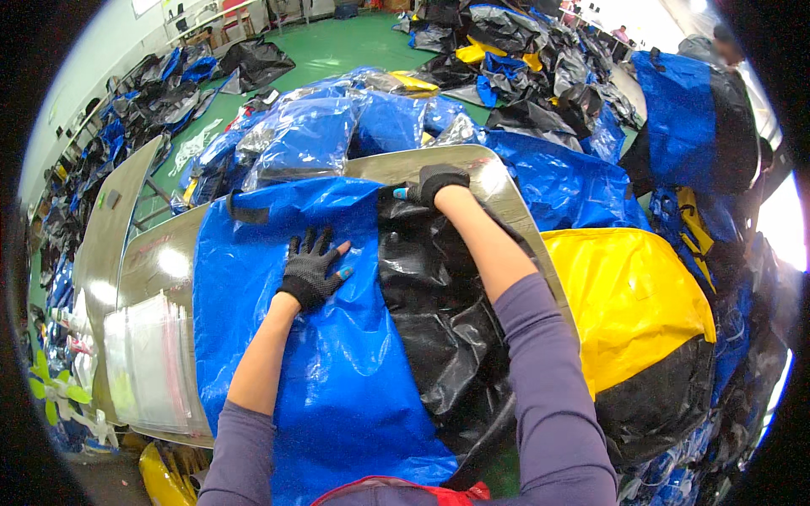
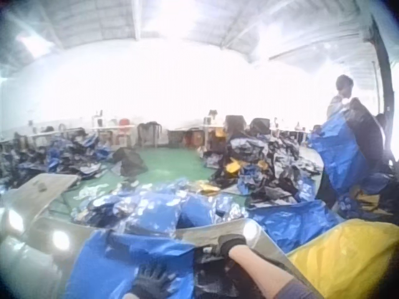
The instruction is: The person folds blue, black, and yellow soft goods on a table, then places each folded item into a clear plastic bag. The person repeats this sequence for multiple items, handling them one at a time.
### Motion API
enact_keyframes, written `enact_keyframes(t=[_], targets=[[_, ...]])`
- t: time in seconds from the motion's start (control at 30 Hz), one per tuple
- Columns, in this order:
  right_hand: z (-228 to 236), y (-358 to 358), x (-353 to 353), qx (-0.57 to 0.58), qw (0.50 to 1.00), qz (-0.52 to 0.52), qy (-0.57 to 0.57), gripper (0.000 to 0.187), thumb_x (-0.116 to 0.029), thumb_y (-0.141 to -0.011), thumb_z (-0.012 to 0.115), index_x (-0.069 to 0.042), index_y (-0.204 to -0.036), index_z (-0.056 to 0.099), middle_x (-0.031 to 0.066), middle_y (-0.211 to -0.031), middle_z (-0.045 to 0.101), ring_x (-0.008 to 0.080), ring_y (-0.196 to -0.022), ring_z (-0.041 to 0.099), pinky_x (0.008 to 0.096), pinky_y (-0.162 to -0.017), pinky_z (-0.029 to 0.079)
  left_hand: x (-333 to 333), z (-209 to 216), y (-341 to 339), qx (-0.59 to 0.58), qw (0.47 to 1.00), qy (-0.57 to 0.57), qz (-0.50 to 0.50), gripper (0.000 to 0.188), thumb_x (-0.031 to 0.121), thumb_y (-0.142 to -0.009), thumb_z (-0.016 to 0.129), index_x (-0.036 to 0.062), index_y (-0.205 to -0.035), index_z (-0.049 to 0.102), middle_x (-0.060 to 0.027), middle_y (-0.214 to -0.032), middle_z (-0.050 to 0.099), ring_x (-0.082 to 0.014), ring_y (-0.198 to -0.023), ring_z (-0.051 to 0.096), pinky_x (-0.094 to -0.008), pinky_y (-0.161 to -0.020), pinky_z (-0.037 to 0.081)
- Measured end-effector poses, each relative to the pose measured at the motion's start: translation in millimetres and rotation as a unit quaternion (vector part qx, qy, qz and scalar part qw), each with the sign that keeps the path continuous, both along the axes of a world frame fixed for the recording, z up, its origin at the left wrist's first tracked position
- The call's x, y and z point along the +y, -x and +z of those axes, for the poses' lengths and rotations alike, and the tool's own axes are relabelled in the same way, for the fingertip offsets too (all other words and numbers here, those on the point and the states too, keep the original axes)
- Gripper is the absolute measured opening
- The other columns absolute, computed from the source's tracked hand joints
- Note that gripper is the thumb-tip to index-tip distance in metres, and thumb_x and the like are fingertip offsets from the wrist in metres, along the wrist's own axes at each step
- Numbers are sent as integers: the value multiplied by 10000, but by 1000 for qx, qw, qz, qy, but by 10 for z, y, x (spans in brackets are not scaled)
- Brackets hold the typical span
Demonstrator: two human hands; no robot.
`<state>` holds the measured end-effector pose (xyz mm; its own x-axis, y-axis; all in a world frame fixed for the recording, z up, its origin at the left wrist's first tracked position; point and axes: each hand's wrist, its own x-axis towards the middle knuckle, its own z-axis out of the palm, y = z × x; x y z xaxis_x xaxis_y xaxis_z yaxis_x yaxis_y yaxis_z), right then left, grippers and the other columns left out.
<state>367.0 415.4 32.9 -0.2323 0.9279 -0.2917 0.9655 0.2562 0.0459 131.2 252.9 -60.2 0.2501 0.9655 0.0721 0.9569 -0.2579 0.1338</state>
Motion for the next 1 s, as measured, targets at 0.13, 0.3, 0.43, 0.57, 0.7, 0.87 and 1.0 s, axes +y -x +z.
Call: enact_keyframes(t=[0.13, 0.3, 0.43, 0.57, 0.7, 0.87, 1.0], targets=[[7, 127, 26, 23, 994, 106, 6, 750, -692, -764, 581, -68, -1172, 651, 220, -1136, 644, 368, -1060, 617, 437, -920, 477, 37, 52, -436, -74, 981, -138, -119, 612, 563, -832, 570, 293, -1376, 495, -172, -1497, 352, -450, -1381, 269, -640, -1102, 132], [183, 32, -874, 156, 893, 351, -234, 345, -364, -910, 546, -87, -1083, 658, 152, -956, 687, 332, -882, 658, 403, -755, 515, 37, -408, -560, -192, 965, -43, -176, 619, 507, -791, 646, 153, -1289, 548, -176, -1397, 459, -416, -1290, 404, -572, -1102, 235], [54, -389, -1954, 362, 860, 332, -141, 432, -343, -983, 458, -30, -1273, 532, 214, -1044, 649, 357, -931, 646, 448, -840, 511, -496, -654, 494, -95, 976, -59, -187, 501, 475, -902, 514, 117, -1249, 566, -190, -1274, 560, -385, -1244, 462, -508, -1099, 283], [-282, -592, -2422, 111, 894, 434, -26, 352, -216, -952, 455, -228, -1297, 522, 144, -782, 634, 281, -632, 649, 416, -474, 510, -1268, -54, 1725, -17, 992, 65, 102, 306, 279, -931, 516, 68, -1127, 622, -215, -1175, 612, -351, -1065, 590, -427, -971, 435], [-412, -593, -2490, 86, 899, 427, -47, 338, -222, -958, 431, -234, -1285, 521, 131, -766, 620, 286, -682, 653, 413, -518, 515, -1389, 937, 2044, -288, 808, -452, 245, 351, 176, -958, 494, -1, -1258, 531, -123, -1174, 633, -240, -1095, 580, -329, -995, 421], [-286, -722, -2369, 125, 883, 447, -75, 352, -281, -892, 528, -183, -1224, 595, 145, -984, 645, 307, -924, 636, 481, -793, 484, -1297, 1181, 1240, 159, 976, 112, 92, 431, 422, -945, 456, 76, -1000, 706, -187, -950, 691, -360, -863, 651, -447, -791, 505], [-231, -958, -1951, 153, 896, 375, -182, 453, -257, -837, 592, -215, -1285, 543, 120, -1319, 519, 338, -1250, 466, 532, -1003, 357, -1672, 637, 1099, 138, 972, 113, 151, 558, 496, -828, 620, 104, -1224, 591, -160, -1249, 605, -335, -1092, 602, -497, -994, 390]])
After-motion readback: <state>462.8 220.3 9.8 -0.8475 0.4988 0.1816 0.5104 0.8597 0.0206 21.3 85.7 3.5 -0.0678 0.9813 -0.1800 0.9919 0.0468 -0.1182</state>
